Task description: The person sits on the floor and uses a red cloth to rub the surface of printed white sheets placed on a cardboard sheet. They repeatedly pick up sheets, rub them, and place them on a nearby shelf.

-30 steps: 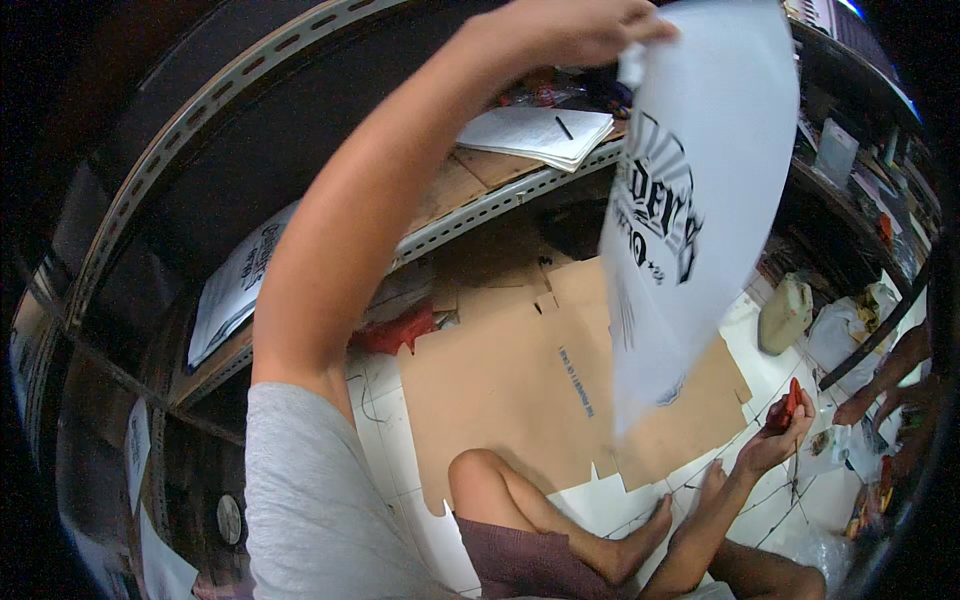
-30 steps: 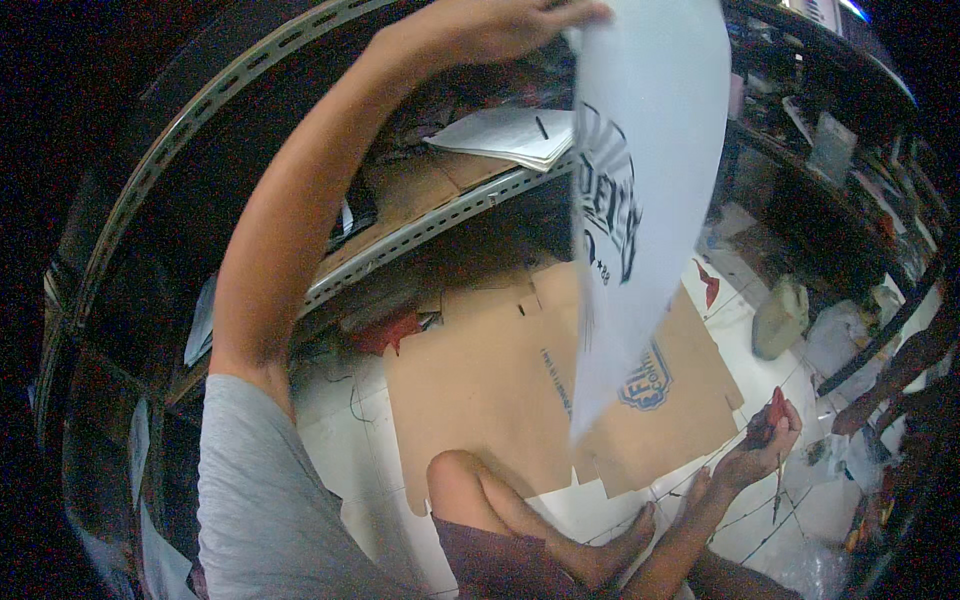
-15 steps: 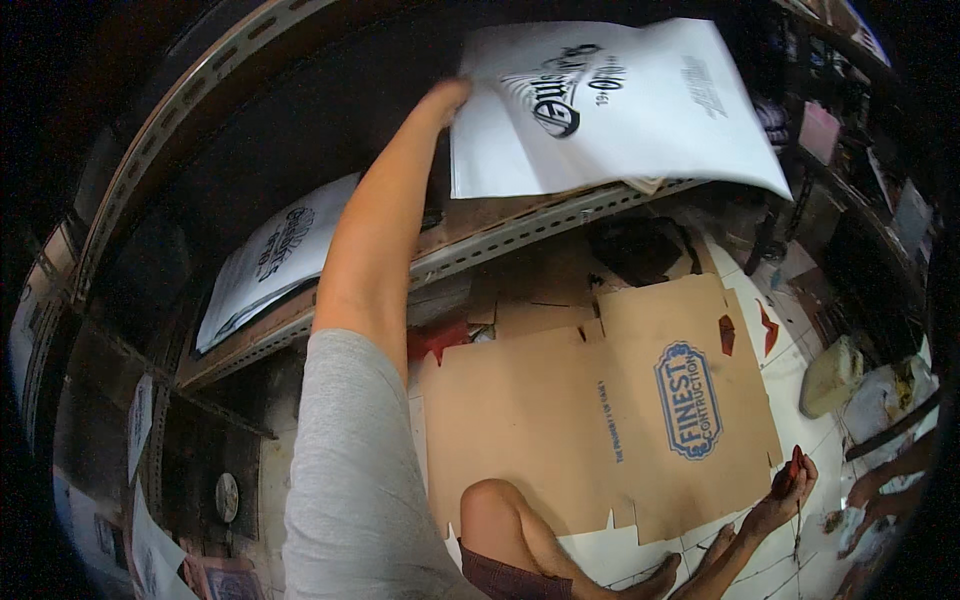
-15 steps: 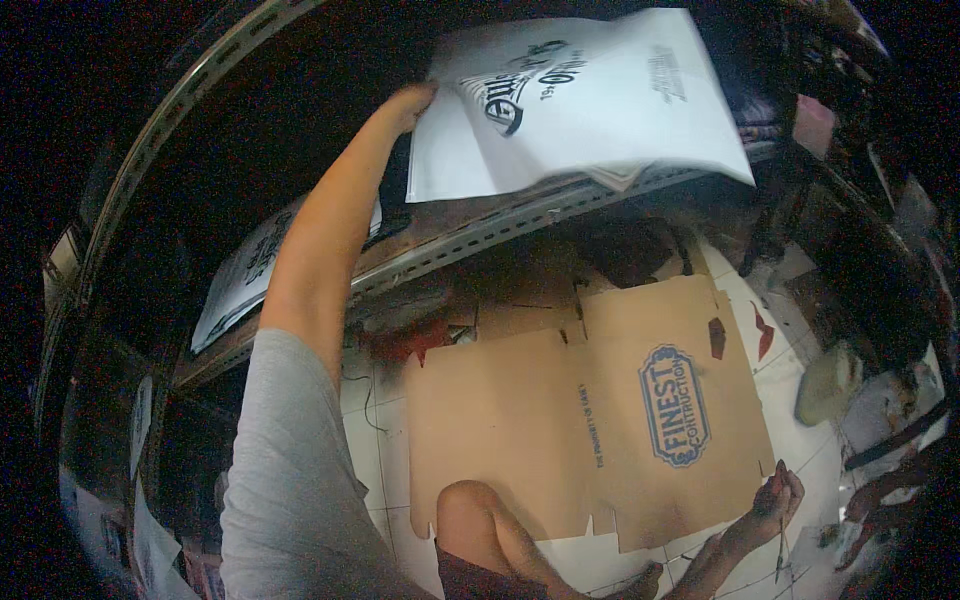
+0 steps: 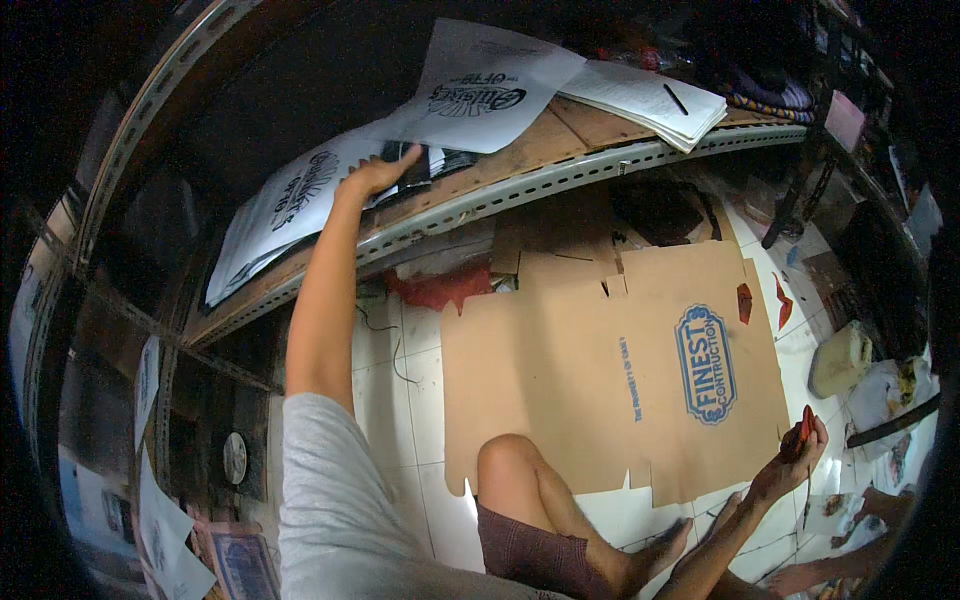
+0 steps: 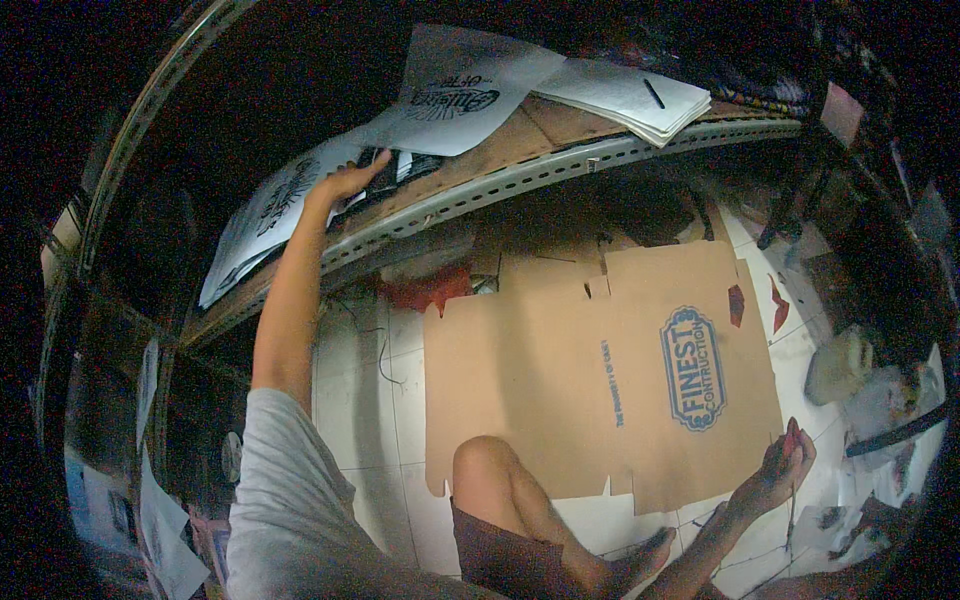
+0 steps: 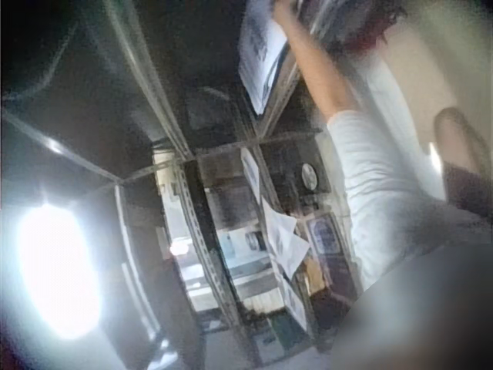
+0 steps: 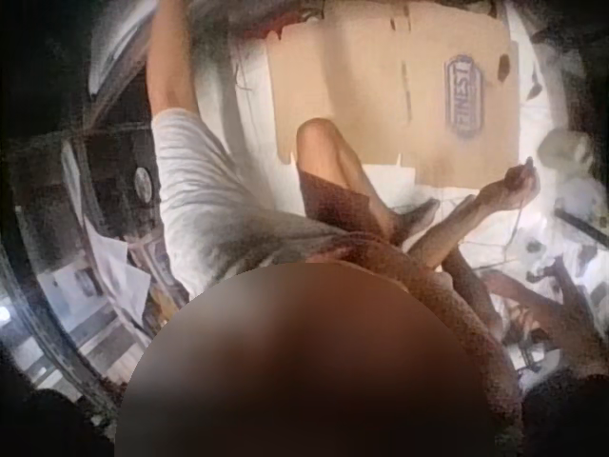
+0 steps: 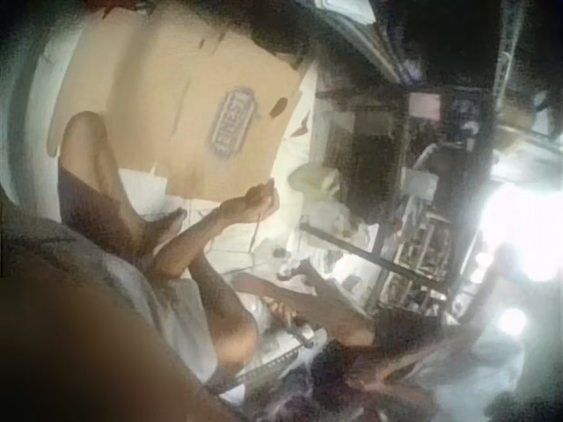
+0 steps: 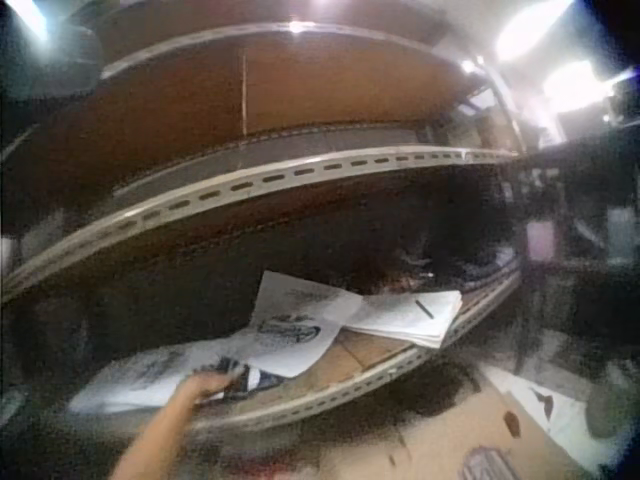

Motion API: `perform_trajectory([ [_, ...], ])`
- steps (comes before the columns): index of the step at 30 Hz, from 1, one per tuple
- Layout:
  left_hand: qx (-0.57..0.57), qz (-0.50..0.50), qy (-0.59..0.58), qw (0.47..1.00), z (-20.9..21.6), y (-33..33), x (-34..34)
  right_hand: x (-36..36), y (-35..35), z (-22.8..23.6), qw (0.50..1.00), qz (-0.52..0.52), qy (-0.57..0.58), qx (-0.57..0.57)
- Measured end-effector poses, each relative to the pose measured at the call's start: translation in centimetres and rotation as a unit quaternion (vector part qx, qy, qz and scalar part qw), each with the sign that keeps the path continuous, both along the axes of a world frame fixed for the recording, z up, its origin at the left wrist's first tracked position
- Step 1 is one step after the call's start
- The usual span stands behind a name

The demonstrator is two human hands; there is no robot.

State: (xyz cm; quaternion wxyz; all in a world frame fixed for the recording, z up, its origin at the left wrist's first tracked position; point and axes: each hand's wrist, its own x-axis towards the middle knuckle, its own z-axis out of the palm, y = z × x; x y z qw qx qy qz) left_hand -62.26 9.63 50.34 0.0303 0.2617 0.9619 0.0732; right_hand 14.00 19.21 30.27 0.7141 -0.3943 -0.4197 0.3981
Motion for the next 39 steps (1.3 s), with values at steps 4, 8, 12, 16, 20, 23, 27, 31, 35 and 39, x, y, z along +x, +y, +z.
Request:
perform_trajectory([
  [4, 0.011, -0.038, 0.059, 0.997, 2.7, -4.9, 6.7, -1.2, -1.2, 2.1, 0.999, -0.032, 0.017, 0.004],
  [8, 0.089, -0.036, 0.121, 0.988, 3.5, -6.8, 9.5, -0.4, -1.5, 2.6, 0.999, -0.037, 0.003, 0.007],
  [12, 0.078, -0.063, 0.055, 0.993, 4.6, -6.9, 7.8, 0.9, -1.9, 3.4, 0.998, -0.042, 0.047, 0.008],
  [16, 0.307, -0.045, -0.118, 0.943, 3.5, -8.2, 2.7, 0.5, -2.8, 4.6, 0.996, -0.047, 0.072, 0.001],
  [20, 0.163, -0.031, 0.119, 0.979, 1.9, -7.1, 3.6, 2.5, -2.2, 3.3, 0.997, -0.028, 0.073, 0.001],
  [23, 0.086, -0.047, 0.127, 0.987, 2.6, -6.6, 8.3, 3.0, -2.5, 3.9, 0.996, -0.029, 0.082, 0.008],
  [27, 0.068, -0.039, 0.168, 0.983, 3.6, -7.6, 9.5, 1.7, -3.8, 5.1, 0.995, -0.05, 0.084, -0.017],
  [31, 0.08, -0.053, 0.228, 0.969, 6.3, -6.9, 12.5, 2.1, -2.9, 4.2, 0.997, -0.05, 0.056, 0.02],
  [35, 0.176, -0.18, 0.224, 0.942, 5.2, -6.2, 23.1, 1.7, -2.8, 6.2, 0.994, -0.016, 0.098, 0.036],
  [39, 0.193, -0.247, 0.145, 0.939, -5.0, -2.7, 31.6, -1.2, -4.9, 7.7, 0.995, 0.007, 0.095, 0.024],
])
